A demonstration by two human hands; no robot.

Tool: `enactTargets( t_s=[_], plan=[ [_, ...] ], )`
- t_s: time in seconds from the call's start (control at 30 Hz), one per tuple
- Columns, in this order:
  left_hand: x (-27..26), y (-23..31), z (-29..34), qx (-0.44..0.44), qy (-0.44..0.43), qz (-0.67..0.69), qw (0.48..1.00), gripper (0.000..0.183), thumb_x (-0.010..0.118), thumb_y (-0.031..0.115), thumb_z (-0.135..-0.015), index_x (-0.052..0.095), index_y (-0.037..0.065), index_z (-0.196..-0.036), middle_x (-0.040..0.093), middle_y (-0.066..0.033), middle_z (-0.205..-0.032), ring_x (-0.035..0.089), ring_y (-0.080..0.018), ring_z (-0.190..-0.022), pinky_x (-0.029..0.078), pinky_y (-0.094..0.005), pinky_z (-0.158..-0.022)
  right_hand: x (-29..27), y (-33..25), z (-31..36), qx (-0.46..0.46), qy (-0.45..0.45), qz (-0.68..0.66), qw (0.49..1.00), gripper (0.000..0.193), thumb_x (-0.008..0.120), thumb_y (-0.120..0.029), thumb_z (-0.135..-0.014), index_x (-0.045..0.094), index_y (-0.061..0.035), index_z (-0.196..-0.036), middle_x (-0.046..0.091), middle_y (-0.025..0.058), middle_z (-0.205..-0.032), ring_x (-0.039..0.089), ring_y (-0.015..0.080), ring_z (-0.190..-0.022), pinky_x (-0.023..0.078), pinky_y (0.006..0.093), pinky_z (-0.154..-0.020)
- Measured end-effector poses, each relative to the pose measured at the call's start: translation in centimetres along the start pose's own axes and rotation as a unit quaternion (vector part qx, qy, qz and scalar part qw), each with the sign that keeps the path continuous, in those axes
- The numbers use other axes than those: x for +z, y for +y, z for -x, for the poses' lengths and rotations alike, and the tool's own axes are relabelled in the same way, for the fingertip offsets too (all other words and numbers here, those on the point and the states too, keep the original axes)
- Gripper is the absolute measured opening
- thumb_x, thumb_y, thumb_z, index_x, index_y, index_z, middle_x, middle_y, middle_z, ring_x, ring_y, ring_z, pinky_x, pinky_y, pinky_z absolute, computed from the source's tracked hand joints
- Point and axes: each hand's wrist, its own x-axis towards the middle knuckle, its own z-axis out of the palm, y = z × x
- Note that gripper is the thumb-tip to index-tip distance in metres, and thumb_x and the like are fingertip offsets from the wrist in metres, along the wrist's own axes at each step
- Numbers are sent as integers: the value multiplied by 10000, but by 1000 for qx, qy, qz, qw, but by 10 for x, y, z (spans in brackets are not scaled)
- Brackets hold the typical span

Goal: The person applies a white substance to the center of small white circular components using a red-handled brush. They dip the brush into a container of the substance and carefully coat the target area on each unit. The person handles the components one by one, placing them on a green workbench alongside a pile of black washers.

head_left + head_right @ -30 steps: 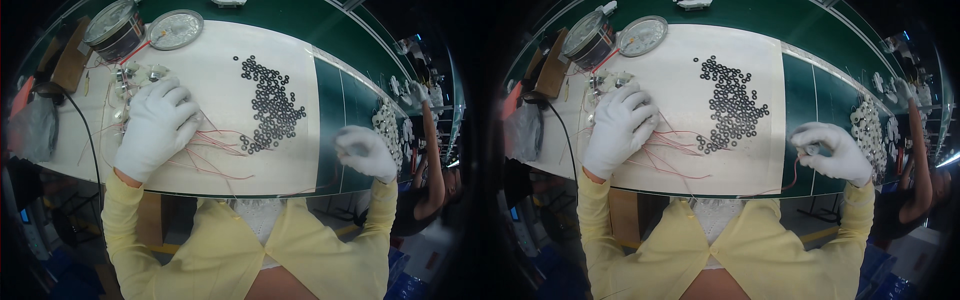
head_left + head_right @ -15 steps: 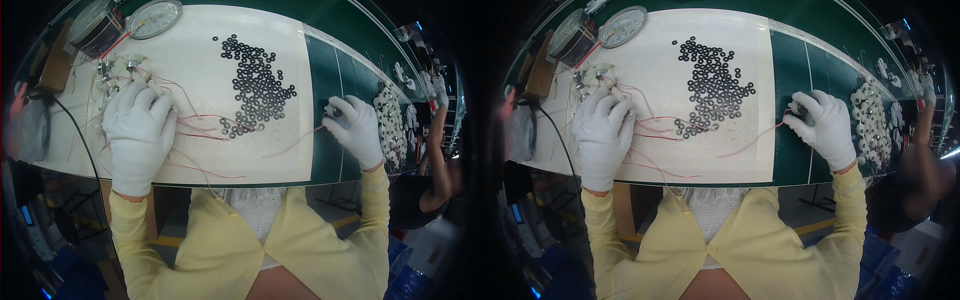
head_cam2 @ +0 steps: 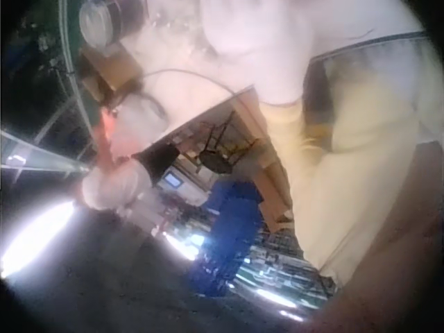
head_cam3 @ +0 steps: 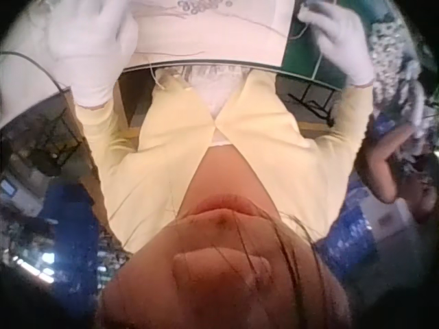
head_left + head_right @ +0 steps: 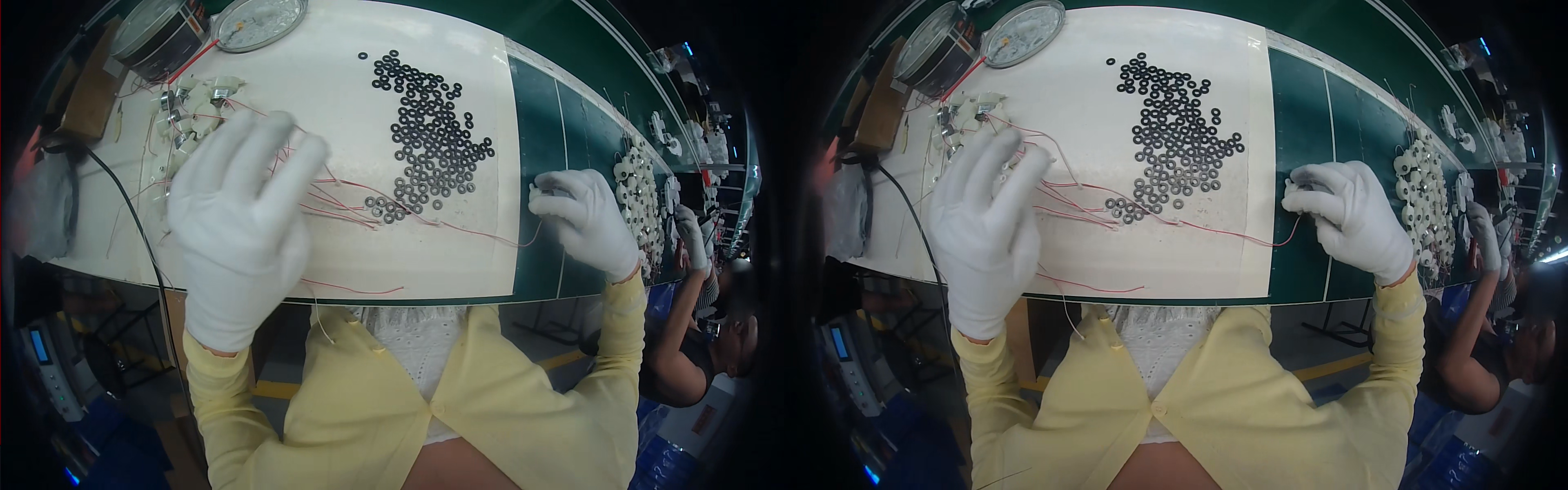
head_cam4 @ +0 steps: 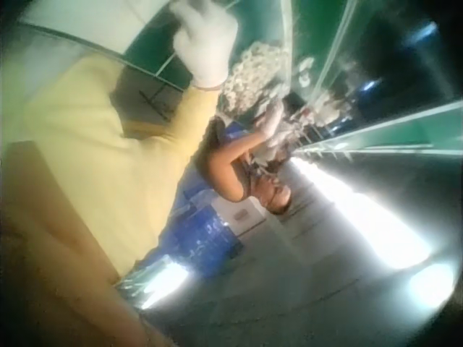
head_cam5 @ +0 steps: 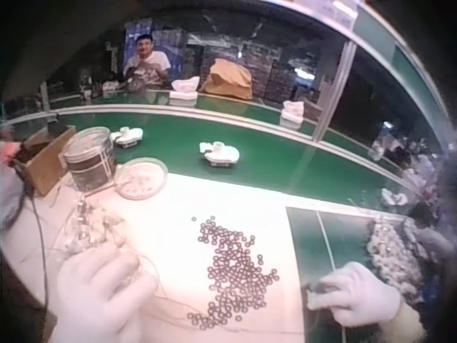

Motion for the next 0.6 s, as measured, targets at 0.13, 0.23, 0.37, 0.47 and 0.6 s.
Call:
enactTargets(
  t_s=[0.13,0.23,0.37,0.47,0.6],
  plan=[
    [25,10,-7,52,-61,72,994,492,618,-24,-652,682,102,-1124,650,-116,-1070,619,-334,-1078,461,-480,-988,-9,-7,-3,19,-17,6,1000,453,590,55,-660,647,-114,-1077,646,86,-1115,641,302,-985,473,419,-821],
    [33,6,1,69,-85,75,991,477,606,-25,-646,676,92,-1103,645,-98,-970,617,-315,-1065,447,-482,-1021,-11,-12,-8,53,-47,-25,997,465,610,11,-677,621,-79,-1133,644,99,-1128,639,317,-994,478,428,-824],
    [24,0,14,65,-104,84,989,455,601,-23,-648,669,79,-1086,638,-84,-885,613,-316,-1057,419,-496,-1055,-14,-12,-4,73,-11,-18,997,489,700,-115,-742,603,-45,-1216,643,133,-1174,639,337,-996,485,432,-843],
    [12,-1,19,47,-113,101,987,419,619,22,-676,674,89,-1085,637,-87,-888,611,-327,-1056,410,-516,-1055,-9,-8,1,61,48,38,996,538,756,-210,-777,598,-31,-1259,645,163,-1174,643,348,-980,492,438,-845],
    [5,-1,21,37,-108,138,984,328,662,110,-699,694,98,-1025,651,-73,-852,623,-313,-1016,425,-482,-1009,-4,-9,-2,25,71,60,995,524,767,-230,-813,607,-24,-1268,680,163,-1041,667,337,-865,515,415,-775]
  ],
)
